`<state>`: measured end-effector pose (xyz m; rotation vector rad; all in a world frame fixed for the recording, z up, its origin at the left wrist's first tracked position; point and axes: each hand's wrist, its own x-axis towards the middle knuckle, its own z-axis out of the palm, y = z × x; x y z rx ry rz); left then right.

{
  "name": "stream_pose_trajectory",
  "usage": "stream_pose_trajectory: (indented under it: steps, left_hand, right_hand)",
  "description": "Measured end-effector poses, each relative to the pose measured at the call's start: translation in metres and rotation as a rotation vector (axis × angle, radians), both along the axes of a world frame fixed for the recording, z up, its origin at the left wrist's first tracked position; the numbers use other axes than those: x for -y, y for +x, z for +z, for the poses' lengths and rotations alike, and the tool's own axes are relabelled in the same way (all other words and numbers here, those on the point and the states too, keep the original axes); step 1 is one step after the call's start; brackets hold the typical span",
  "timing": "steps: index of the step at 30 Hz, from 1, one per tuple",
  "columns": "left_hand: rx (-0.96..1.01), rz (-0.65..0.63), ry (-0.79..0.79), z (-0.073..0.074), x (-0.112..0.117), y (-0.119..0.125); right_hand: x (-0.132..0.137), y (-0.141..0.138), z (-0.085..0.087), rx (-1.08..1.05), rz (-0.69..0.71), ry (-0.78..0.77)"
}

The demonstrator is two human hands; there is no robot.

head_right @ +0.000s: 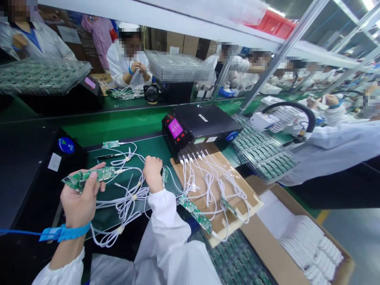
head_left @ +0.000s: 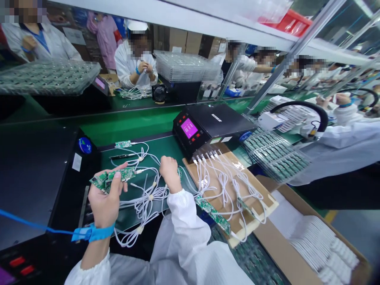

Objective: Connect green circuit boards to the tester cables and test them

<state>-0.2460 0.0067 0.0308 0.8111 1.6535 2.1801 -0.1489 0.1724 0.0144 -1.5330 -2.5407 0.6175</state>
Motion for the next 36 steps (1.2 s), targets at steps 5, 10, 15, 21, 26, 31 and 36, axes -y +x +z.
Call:
stream_pose_trajectory:
  steps: [5, 10, 15, 21, 26, 31, 36]
  left_hand:
    - [0.037, -0.039, 0.070, 0.005, -0.003, 0.003]
    - [0.106, -0.144, 0.152, 0.011, 0.000, 0.007]
    - [0.185, -0.211, 0.191, 0.012, -0.004, 0.010]
    - [0.216, -0.252, 0.119, 0.013, -0.011, 0.013]
    - [0.236, -0.312, 0.084, 0.012, -0.010, 0.014]
    - [0.293, -0.361, 0.098, 0.013, -0.008, 0.015]
    - [0.313, -0.382, 0.120, 0.017, -0.007, 0.019]
  right_hand:
    - [-0.009, 0.017, -0.008, -0.275, 0.105, -0.061]
    - [-0.008, 0.030, -0.015, -0.923, 0.078, -0.389]
    - [0.015, 0.029, -0.008, -1.194, 0.161, -0.519]
    - [0.058, 0.026, 0.012, -1.240, 0.281, -0.472]
    - [0.079, 0.027, 0.022, -1.285, 0.296, -0.208]
    - [0.087, 0.027, 0.025, -1.286, 0.253, -0.053]
    - [0.095, 0.025, 0.027, -1.293, 0.251, -0.070]
